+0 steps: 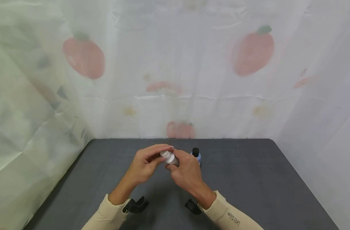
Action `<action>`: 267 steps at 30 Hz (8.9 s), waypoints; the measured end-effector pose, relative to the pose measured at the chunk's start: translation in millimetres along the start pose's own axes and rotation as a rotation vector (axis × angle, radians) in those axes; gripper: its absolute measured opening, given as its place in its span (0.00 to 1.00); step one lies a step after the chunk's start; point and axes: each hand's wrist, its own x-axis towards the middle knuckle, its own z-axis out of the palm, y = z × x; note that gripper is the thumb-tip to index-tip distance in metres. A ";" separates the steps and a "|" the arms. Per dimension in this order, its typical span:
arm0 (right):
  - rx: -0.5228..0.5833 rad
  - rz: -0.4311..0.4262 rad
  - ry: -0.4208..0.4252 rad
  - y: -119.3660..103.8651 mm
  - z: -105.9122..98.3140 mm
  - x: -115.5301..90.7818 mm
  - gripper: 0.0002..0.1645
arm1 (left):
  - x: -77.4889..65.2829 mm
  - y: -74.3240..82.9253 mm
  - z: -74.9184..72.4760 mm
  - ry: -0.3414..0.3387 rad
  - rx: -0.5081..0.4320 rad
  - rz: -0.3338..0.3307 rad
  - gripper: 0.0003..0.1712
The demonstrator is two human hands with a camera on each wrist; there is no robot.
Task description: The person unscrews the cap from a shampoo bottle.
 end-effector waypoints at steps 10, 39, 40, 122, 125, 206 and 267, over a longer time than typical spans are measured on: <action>0.005 -0.009 -0.003 -0.1 -0.5 0.2 0.29 | -1.3 -3.9 4.3 0.049 -0.020 0.011 0.18; 0.020 0.027 -0.016 -1.3 -2.0 0.7 0.27 | -2.6 1.3 5.2 0.104 -0.085 -0.040 0.18; 0.019 0.029 -0.018 -1.2 -2.0 0.7 0.27 | -3.4 1.3 5.0 0.095 -0.087 -0.040 0.18; 0.041 0.053 -0.042 -5.6 -4.2 1.9 0.28 | -2.1 -3.9 2.3 0.124 -0.114 -0.009 0.17; 0.054 0.047 -0.054 -5.8 -4.0 2.3 0.26 | -1.3 -4.4 0.8 0.135 -0.056 0.003 0.15; 0.069 0.033 -0.053 -5.3 -6.1 4.3 0.22 | 4.2 0.1 -4.0 0.085 -0.051 -0.023 0.14; 0.062 0.080 -0.024 0.3 -12.0 8.9 0.24 | 25.5 20.5 -19.1 -0.041 0.291 -0.130 0.17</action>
